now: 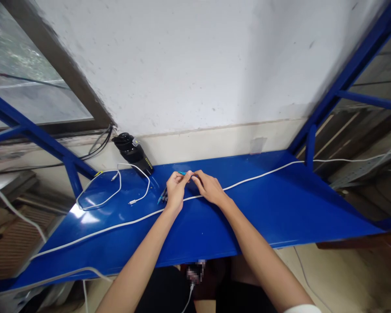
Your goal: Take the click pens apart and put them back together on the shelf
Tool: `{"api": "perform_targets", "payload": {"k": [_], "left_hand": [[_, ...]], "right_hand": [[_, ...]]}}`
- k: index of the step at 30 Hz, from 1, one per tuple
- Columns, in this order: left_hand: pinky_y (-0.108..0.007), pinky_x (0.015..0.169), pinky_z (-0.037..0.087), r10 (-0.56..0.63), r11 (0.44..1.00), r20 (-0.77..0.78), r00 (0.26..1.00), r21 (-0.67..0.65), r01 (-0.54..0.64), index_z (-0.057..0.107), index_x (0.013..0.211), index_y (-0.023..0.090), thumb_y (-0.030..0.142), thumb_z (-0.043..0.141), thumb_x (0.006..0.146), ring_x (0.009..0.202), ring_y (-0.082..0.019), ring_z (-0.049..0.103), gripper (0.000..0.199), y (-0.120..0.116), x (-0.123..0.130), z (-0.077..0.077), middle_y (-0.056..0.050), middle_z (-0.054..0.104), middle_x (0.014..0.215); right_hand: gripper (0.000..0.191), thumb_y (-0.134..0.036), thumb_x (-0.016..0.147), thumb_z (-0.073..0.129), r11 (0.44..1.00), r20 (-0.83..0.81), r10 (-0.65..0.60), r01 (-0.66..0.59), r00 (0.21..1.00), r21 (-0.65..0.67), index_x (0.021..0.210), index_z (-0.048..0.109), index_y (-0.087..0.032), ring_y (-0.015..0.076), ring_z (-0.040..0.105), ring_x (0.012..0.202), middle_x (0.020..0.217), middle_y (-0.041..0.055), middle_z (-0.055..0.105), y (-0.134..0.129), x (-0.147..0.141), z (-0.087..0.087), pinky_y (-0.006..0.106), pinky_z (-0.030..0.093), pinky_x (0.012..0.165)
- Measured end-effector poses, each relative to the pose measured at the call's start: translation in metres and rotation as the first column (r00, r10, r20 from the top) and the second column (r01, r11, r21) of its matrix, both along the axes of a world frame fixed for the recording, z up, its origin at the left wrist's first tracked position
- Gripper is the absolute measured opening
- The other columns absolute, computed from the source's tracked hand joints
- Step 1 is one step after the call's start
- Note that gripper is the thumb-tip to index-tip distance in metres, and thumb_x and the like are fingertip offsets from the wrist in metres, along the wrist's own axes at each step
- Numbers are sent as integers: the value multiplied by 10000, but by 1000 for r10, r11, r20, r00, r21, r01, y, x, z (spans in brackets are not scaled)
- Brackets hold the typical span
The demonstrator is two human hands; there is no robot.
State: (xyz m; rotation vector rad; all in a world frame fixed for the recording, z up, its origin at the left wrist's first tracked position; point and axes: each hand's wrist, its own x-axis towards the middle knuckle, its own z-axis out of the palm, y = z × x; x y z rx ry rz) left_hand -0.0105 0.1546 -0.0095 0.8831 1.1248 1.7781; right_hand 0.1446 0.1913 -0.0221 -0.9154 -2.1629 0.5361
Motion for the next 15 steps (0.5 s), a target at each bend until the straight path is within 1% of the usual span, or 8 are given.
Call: {"api": "perform_targets", "payload": {"k": [2,4,6,8,11,13,15], "left_hand": [[-301,763,530,9,1000,-6,1000,-2,-9,630,787,206,453,970,788,801,-194,736,420,0,0,-1,-36,789,814],[-303,766,536,20,1000,-11,1000,-5,-20,634,792,204,451,966,795,804,-196,742,414,1,-1,-2,-45,797,824],[-310,775,550,33,999,-4,999,-13,-33,634,803,201,455,961,803,805,-197,752,414,2,-4,-3,-64,818,865],[-319,783,567,41,999,28,999,-26,-40,617,807,203,472,960,802,819,-206,773,436,3,-6,-2,-87,837,910],[-324,787,579,17,999,105,994,-30,-14,586,847,210,506,955,804,879,-236,815,475,4,-10,1,-114,854,971],[-328,797,583,-6,1000,131,991,-21,9,596,922,211,528,929,834,921,-255,834,469,4,-12,3,-130,860,1023],[-335,818,589,-11,1000,130,991,-18,13,611,993,212,556,890,873,959,-267,841,459,4,-13,4,-139,862,1052]], "right_hand": [[224,-388,1176,423,1000,11,0,-1,1000,10,1161,611,-267,228,706,854,1028,60,756,1,0,0,302,455,726],[193,-370,1165,451,1000,12,-7,7,1000,14,1116,604,-264,227,706,839,1002,57,755,2,0,0,297,458,717],[132,-355,1149,495,1000,11,-20,19,1000,12,1124,587,-264,225,712,811,961,43,756,3,2,-1,292,461,701],[123,-366,1138,532,999,15,-36,35,999,15,1186,583,-264,226,720,800,952,36,762,3,4,1,293,469,698],[201,-386,1146,530,998,34,-49,47,998,36,1290,616,-275,234,734,884,1073,61,772,2,7,6,304,495,747],[246,-342,1162,479,998,56,-42,39,998,53,1333,648,-288,235,734,949,1144,74,761,1,9,9,305,509,776],[312,-270,1164,436,997,84,-38,32,996,68,1373,666,-294,228,734,973,1141,76,749,1,11,11,298,521,784]]}}
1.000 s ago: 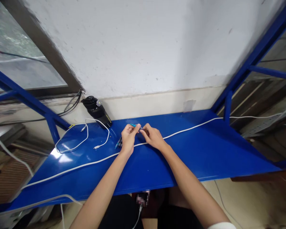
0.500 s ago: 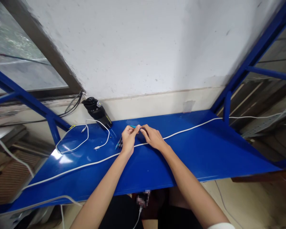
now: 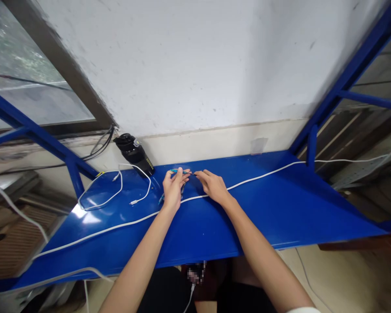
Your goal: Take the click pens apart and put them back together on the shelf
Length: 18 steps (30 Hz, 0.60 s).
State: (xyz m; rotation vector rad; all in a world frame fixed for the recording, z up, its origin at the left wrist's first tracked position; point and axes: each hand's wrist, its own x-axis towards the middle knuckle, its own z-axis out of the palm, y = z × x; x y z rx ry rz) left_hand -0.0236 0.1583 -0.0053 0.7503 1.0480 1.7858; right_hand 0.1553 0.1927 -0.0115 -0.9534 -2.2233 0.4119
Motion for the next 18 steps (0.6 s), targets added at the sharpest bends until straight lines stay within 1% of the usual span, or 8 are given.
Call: {"api": "perform_targets", "payload": {"k": [6,10,12,14,16,18], "left_hand": [[-344,864,591,39,999,2,999,10,-39,612,1018,228,611,842,905,1007,-271,841,461,1,-4,-1,-123,865,1058],[-346,869,593,53,999,8,999,4,-53,599,1023,233,617,835,909,1001,-266,841,466,2,-7,-2,-117,864,1054],[-341,858,592,59,998,9,998,3,-59,592,1023,233,623,837,903,991,-264,841,476,3,-8,-2,-113,862,1040],[-331,844,589,64,998,14,998,2,-64,582,1022,234,627,842,894,980,-259,842,489,3,-8,-2,-109,860,1028],[-323,836,587,68,998,20,997,1,-68,571,1016,235,624,852,885,970,-254,842,498,4,-9,-1,-105,858,1017],[-320,833,586,70,998,23,997,-1,-70,564,1011,236,622,855,882,966,-253,843,501,4,-9,-1,-103,858,1013]], "right_hand": [[486,-130,1106,483,1000,82,-5,3,997,28,1534,627,-310,211,722,960,1111,68,728,7,6,-6,292,552,831],[570,-104,1093,484,999,104,6,-9,995,33,1606,572,-336,202,711,945,1106,60,719,9,8,-9,288,555,837],[554,-134,1112,469,999,98,10,-13,995,29,1623,552,-334,205,707,925,1092,63,714,9,7,-8,296,555,827],[510,-201,1141,457,1000,81,6,-8,997,27,1626,545,-334,217,703,895,1083,69,715,8,6,-7,314,558,806],[448,-272,1161,451,1000,55,-2,0,998,28,1588,577,-329,235,707,887,1094,77,725,7,4,-6,336,561,793],[383,-318,1169,453,1000,26,-5,4,1000,25,1510,629,-317,253,722,936,1141,87,743,7,4,-6,352,565,811]]}}
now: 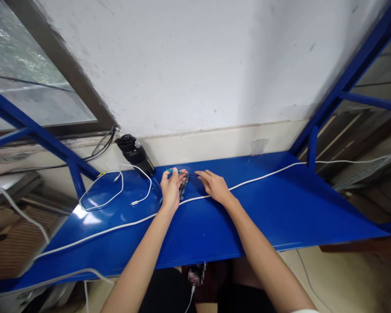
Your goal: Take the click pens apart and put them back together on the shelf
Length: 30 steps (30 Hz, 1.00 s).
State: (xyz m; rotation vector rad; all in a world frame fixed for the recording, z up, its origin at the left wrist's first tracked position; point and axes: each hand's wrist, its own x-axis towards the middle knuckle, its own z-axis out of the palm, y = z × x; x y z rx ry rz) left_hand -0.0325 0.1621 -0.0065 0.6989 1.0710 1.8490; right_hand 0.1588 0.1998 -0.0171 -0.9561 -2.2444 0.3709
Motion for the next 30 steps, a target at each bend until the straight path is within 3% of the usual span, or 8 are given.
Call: {"api": "perform_targets", "payload": {"k": [7,22,30], "left_hand": [[-329,834,594,-18,1000,-5,1000,-13,18,573,1023,234,637,864,861,995,-267,842,523,-1,0,1,-122,858,1042],[-381,877,614,-141,990,-52,989,-27,139,682,1067,193,430,982,771,1025,-282,826,483,-2,6,-4,-141,858,1053],[-374,847,604,-174,985,-118,978,-43,170,725,1068,177,399,992,755,908,-258,816,468,-1,8,-7,-111,844,945]], "right_hand": [[276,-355,1172,469,1000,-25,2,-2,1000,-2,1335,684,-294,256,742,1020,1193,89,770,1,0,0,342,554,852],[242,-351,1158,495,1000,-81,29,-29,996,-9,1273,698,-285,254,748,1011,1186,89,781,-1,-3,0,361,562,886],[269,-365,1160,474,998,-89,67,-68,994,-4,1263,704,-270,247,740,986,1136,89,782,-5,-4,2,357,556,864]]}}
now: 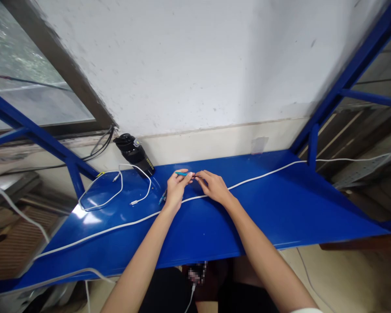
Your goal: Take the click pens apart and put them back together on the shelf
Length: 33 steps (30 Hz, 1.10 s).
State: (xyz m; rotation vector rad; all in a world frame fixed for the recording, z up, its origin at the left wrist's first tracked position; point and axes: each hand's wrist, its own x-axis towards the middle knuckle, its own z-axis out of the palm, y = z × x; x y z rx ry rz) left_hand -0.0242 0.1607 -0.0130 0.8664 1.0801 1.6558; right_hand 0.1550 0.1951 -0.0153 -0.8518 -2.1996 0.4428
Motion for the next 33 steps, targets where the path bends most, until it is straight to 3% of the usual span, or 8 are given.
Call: {"api": "perform_targets", "payload": {"k": [9,13,18,23,29,33], "left_hand": [[-371,851,601,11,1000,-19,1000,8,-11,709,1113,184,374,970,777,868,-238,808,465,2,-1,-2,-98,844,948],[-396,883,608,-15,1000,-20,1000,13,16,711,1095,187,365,999,734,864,-243,811,496,0,1,-1,-99,844,946],[-408,927,612,-34,999,-45,998,29,35,741,1008,194,334,1010,715,910,-255,818,422,-2,5,0,-101,848,943],[-406,927,611,-41,999,-58,997,33,43,774,951,186,375,1001,736,912,-260,812,365,-3,6,2,-104,849,938],[-378,873,605,-21,999,-70,997,33,23,834,916,178,399,977,761,859,-242,783,305,-3,4,4,-77,838,887],[-388,882,600,-13,1000,-63,998,25,14,850,908,182,419,985,748,871,-249,775,316,-2,3,4,-77,839,892]], "right_hand": [[242,-389,1138,509,1000,-35,-10,9,999,-25,1253,685,-269,240,726,931,1129,87,776,-2,-1,4,357,541,837],[220,-402,1070,614,997,-75,-9,3,997,-79,1235,624,-257,205,674,739,977,46,762,-2,-2,1,319,509,695],[111,-356,1060,586,995,-128,-7,-6,992,-97,1097,556,-256,176,598,618,781,-17,665,-2,-4,-3,296,464,614],[121,-370,1076,573,997,-163,-4,-9,987,-79,1060,548,-253,186,615,668,809,-3,650,0,-6,-4,314,495,664],[211,-391,1148,478,997,-137,56,-62,989,-42,1149,639,-254,236,667,912,1028,81,702,-1,-5,4,371,542,858],[231,-392,1159,468,996,-126,70,-75,990,-39,1172,649,-248,232,662,907,1028,77,696,-3,-5,5,361,537,846]]}}
